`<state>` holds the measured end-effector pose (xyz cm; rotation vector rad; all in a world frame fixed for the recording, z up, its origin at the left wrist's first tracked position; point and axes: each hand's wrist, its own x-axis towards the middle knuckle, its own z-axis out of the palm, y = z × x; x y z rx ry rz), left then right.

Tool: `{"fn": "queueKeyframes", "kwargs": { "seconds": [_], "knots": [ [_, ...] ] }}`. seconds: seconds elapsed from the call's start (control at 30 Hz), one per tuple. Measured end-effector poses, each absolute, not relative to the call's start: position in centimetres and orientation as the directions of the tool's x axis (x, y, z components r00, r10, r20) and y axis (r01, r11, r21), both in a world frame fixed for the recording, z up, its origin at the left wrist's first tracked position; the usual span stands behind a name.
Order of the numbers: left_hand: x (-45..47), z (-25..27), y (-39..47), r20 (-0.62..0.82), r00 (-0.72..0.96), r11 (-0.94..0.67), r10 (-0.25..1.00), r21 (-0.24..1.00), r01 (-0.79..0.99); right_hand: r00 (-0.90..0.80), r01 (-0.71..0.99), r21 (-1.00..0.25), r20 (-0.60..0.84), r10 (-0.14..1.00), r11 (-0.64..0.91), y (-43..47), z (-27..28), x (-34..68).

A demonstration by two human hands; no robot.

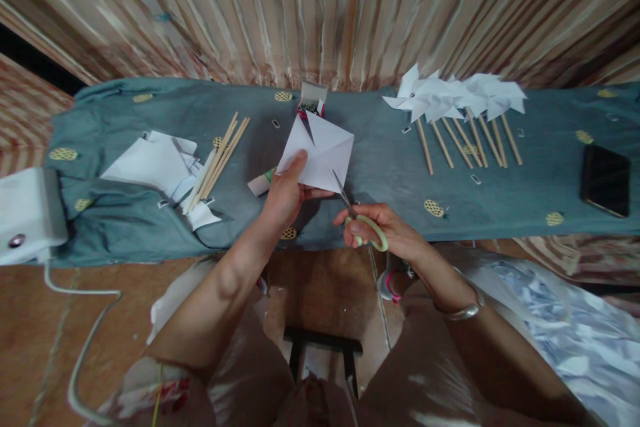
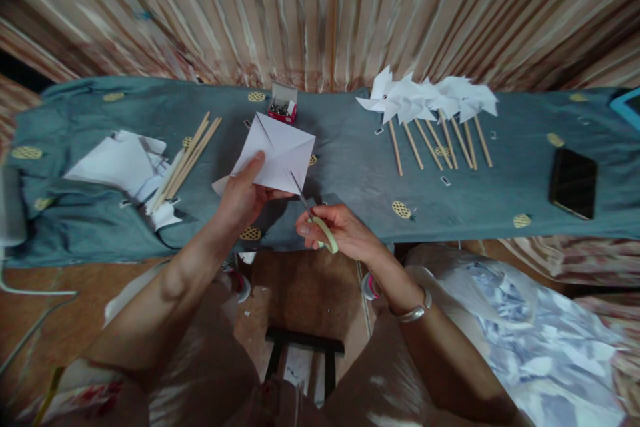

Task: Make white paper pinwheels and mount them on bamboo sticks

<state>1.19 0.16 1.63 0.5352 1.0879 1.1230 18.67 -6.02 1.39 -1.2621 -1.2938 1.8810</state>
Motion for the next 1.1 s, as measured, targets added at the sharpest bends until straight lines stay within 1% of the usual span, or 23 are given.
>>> {"fn": "queueKeyframes", "kwargs": {
  "seconds": [0.17,0.37,0.63,0.9,1.1],
  "knots": [
    [1.2,1.5,0.2,-0.417,0.032,0.388,0.909,0.814,-0.432,-0.422,0.064,-0.918,-0.38,0.823,-0.391,-6.1,1.3,18.5],
    [0.9,1.3,0.0,-0.388,0.049,0.366,0.92,0.811,-0.457,-0.412,0.08,-0.915,-0.392,0.822,-0.396,-6.1,1.2,18.6],
    [1.1,1.6,0.2,-0.418,0.018,0.382,0.908,0.81,-0.445,-0.412,0.105,-0.92,-0.385,0.826,-0.377,-6.1,1.1,18.6],
    [1.0,2.2,0.1,-0.428,0.035,0.397,0.903,0.799,-0.452,-0.442,0.082,-0.893,-0.431,0.787,-0.443,-6.0,0.6,18.6],
    [1.1,2.2,0.1,-0.453,0.027,0.412,0.891,0.781,-0.469,-0.428,0.07,-0.892,-0.43,0.794,-0.446,-5.9,0.3,18.5]
  ]
}}
